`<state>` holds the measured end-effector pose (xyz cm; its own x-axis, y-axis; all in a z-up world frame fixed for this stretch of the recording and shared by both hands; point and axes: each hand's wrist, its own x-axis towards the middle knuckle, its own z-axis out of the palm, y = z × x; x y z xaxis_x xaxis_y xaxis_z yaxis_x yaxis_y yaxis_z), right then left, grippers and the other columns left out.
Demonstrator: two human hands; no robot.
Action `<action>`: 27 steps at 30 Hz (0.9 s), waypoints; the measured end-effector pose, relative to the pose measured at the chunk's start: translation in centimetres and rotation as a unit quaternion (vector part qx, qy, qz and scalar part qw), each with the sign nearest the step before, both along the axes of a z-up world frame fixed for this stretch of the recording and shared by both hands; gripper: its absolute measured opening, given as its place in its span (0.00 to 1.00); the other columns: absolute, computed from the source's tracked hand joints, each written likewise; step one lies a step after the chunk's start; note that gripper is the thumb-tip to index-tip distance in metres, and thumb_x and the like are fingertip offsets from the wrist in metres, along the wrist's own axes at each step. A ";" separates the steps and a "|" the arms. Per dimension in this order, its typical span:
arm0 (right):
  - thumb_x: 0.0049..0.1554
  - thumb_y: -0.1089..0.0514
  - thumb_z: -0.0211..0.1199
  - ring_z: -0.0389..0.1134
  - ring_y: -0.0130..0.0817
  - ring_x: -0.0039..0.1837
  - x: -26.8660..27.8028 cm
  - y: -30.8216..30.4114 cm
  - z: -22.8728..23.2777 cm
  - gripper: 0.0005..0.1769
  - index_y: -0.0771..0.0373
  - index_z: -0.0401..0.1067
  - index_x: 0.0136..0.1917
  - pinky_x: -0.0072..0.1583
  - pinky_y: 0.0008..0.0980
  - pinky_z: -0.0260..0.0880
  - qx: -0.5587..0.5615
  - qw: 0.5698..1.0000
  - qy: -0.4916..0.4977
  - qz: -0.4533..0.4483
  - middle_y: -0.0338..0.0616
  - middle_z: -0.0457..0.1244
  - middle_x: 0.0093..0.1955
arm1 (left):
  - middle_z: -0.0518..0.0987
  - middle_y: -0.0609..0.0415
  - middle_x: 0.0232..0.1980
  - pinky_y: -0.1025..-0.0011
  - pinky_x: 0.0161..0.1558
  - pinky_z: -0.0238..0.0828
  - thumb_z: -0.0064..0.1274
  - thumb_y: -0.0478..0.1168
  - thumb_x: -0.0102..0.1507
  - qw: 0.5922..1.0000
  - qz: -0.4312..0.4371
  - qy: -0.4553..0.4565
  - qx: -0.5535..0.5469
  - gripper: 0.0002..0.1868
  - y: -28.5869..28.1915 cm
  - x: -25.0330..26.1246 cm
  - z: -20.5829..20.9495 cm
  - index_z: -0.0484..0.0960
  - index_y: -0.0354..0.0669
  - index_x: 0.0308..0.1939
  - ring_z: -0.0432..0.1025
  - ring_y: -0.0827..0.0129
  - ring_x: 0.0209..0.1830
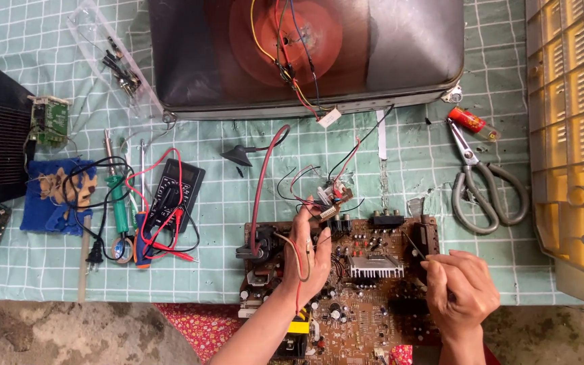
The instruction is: The person works on a circuit board placed on a table, using a screwdriver to adjust components and a multimeter to test connections. They manipulate wires and various electronic parts throughout the process.
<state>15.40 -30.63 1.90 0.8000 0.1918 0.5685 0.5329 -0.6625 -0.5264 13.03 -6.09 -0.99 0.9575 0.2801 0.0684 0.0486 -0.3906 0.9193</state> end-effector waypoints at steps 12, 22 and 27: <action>0.63 0.67 0.59 0.71 0.42 0.38 0.5 0.3 0.2 0.17 0.70 0.76 0.32 0.45 0.39 0.72 0.022 0.999 -0.034 -0.001 0.54 0.69 0.35 | 0.69 0.38 0.71 0.58 0.70 0.61 0.44 0.41 0.70 1.000 0.003 -0.010 0.016 0.29 0.0 0.1 0.0 0.58 0.33 0.73 0.66 0.50 0.71; 0.62 0.66 0.63 0.70 0.44 0.43 0.7 0.6 -0.3 0.11 0.72 0.75 0.37 0.51 0.40 0.71 0.001 1.000 -0.010 0.012 0.53 0.69 0.42 | 0.68 0.37 0.72 0.57 0.72 0.59 0.44 0.38 0.69 1.000 -0.001 -0.006 0.004 0.30 -0.1 0.1 0.2 0.57 0.32 0.73 0.64 0.49 0.73; 0.63 0.63 0.54 0.69 0.45 0.39 -0.1 1.8 1.6 0.18 0.73 0.76 0.35 0.49 0.40 0.74 0.100 0.995 0.007 0.028 0.57 0.68 0.38 | 0.66 0.38 0.74 0.57 0.72 0.58 0.43 0.40 0.70 1.000 -0.003 -0.005 0.008 0.30 0.0 0.1 0.2 0.56 0.34 0.74 0.62 0.49 0.75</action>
<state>15.28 -28.87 3.55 0.7996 0.1212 0.5882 0.5576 -0.5136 -0.6521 13.11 -6.10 -0.83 0.9587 0.2723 0.0817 0.0370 -0.4047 0.9137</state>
